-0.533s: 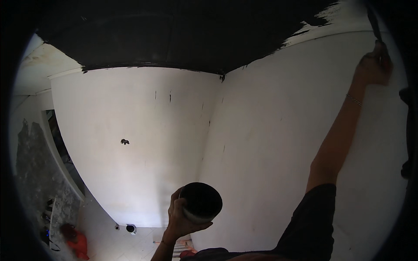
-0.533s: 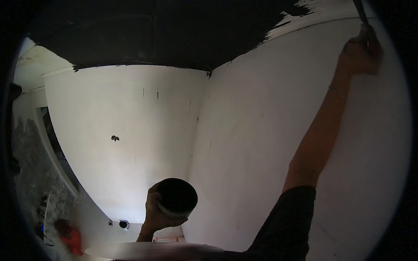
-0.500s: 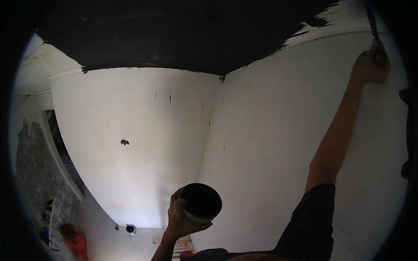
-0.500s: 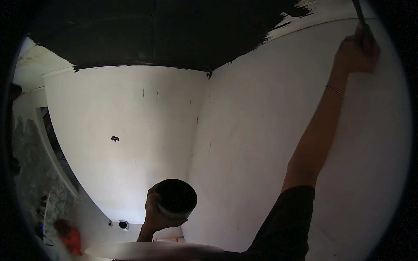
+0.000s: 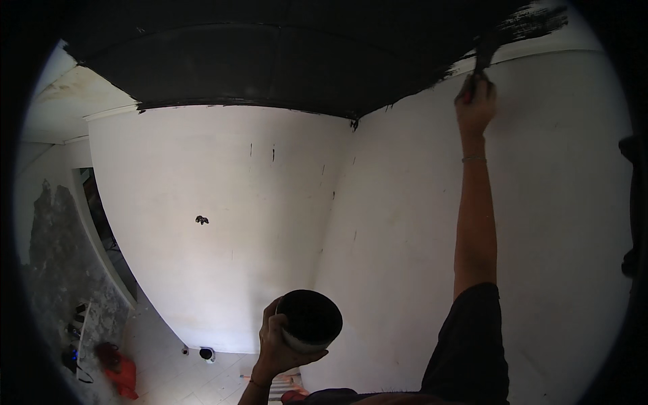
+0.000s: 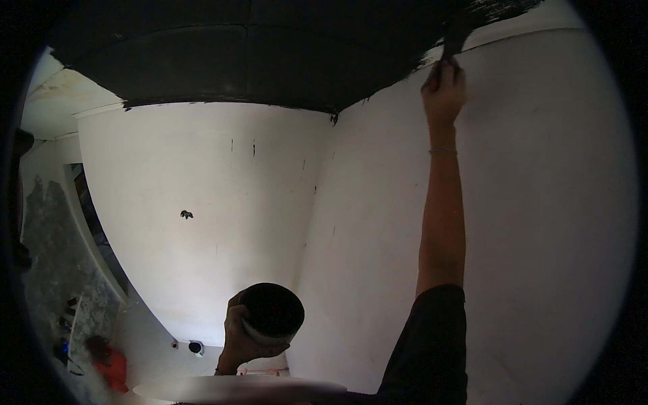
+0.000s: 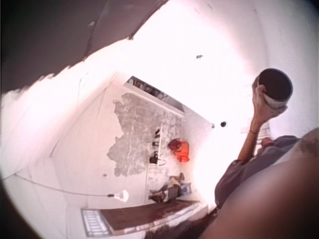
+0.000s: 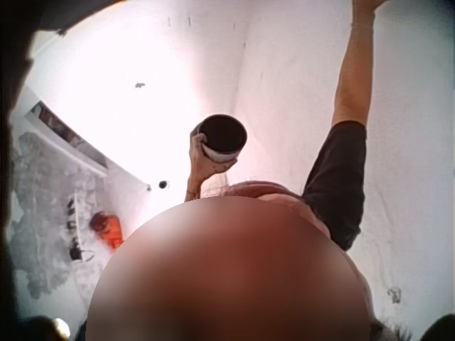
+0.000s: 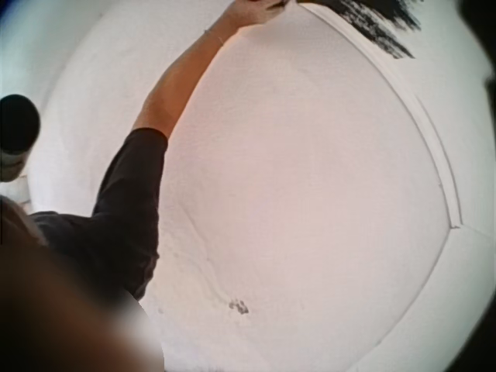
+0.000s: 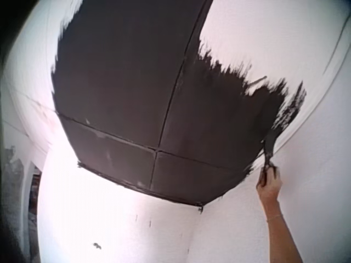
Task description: The person paints a white ceiling with black paint using a brush and a small paint can. They repeatedly dip the brush into the can and apply paint in long strokes across the ceiling surface.
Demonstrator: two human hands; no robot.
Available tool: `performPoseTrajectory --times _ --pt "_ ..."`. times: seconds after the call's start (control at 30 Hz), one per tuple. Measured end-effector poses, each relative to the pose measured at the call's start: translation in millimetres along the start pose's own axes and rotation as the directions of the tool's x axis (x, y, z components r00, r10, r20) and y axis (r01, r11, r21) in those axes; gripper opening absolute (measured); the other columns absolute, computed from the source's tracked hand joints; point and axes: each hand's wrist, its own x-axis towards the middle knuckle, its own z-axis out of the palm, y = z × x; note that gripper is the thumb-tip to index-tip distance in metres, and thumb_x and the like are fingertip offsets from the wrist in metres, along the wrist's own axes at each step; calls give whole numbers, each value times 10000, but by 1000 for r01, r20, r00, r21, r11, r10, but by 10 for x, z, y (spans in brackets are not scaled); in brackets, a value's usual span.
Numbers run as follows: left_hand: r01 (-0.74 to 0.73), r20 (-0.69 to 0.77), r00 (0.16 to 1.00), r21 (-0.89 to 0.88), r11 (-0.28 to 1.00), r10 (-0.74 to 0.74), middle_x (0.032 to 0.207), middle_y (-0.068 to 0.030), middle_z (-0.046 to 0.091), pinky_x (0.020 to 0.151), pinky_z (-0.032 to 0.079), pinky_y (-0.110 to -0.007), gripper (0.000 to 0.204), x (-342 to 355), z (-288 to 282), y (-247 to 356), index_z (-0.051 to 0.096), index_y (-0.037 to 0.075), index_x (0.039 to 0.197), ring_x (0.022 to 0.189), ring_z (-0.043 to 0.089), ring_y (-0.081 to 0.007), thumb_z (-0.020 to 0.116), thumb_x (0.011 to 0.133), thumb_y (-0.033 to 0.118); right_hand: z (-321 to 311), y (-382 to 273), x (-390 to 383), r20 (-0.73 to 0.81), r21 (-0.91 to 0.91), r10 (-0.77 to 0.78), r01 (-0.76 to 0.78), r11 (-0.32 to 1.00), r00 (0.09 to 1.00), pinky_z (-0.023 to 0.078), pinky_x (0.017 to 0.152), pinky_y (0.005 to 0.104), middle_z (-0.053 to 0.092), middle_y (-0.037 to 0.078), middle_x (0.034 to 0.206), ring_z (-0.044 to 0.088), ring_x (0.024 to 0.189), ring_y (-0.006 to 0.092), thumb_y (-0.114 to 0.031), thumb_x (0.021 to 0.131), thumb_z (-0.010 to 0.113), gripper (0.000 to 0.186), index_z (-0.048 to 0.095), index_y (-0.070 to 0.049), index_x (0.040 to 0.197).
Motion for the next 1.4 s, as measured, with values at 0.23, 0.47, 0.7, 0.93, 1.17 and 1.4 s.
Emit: performPoseTrajectory --times 0.23,0.47,0.7,0.93,1.17,1.4 --pt "-1 31 1000 -27 1000 2 1425 -238 469 1089 488 -532 1106 10 26 28 360 148 1326 1342 512 -417 1051 508 423 -7 -267 -620 448 155 104 -191 969 888 598 790 492 640 215 1008 678 872 427 -43 873 734 251 620 -17 1095" --pt "14 74 997 -41 999 -11 1432 -231 468 1096 484 -531 1086 -13 -5 38 356 158 1315 1343 513 -418 1053 515 391 -243 237 177 404 151 -58 -4 989 913 572 736 488 693 197 1038 701 872 382 -65 907 693 185 677 -19 1085" --pt "-25 30 999 34 999 24 1424 -277 473 1015 549 -557 1027 -18 -36 12 369 131 1236 1294 564 -480 1043 523 435 -988 244 886 -109 -172 111 -129 977 988 556 639 343 742 62 826 704 674 199 -278 969 768 255 741 -25 958" --pt "30 16 999 14 999 -30 1428 -246 466 1098 483 -526 1092 -66 -102 20 356 136 1308 1350 508 -416 1053 508 393 -441 49 747 -410 -102 65 -117 988 910 536 614 364 698 128 759 673 652 254 -229 975 730 257 715 22 920" --pt "22 -24 999 20 1000 -22 1405 -236 475 1100 482 -516 1101 -133 -176 17 350 121 1312 1341 514 -400 1056 506 376 237 -418 -130 -127 26 275 -274 962 953 545 658 483 673 216 873 656 828 382 -153 978 646 185 658 31 966" --pt "95 2 995 99 991 -95 1409 -234 473 1099 485 -505 1169 -202 -266 29 319 108 1367 1337 520 -384 1057 505 389 124 -628 -342 -58 47 276 -274 961 959 553 655 460 663 186 877 659 779 347 -140 979 666 165 653 23 958"
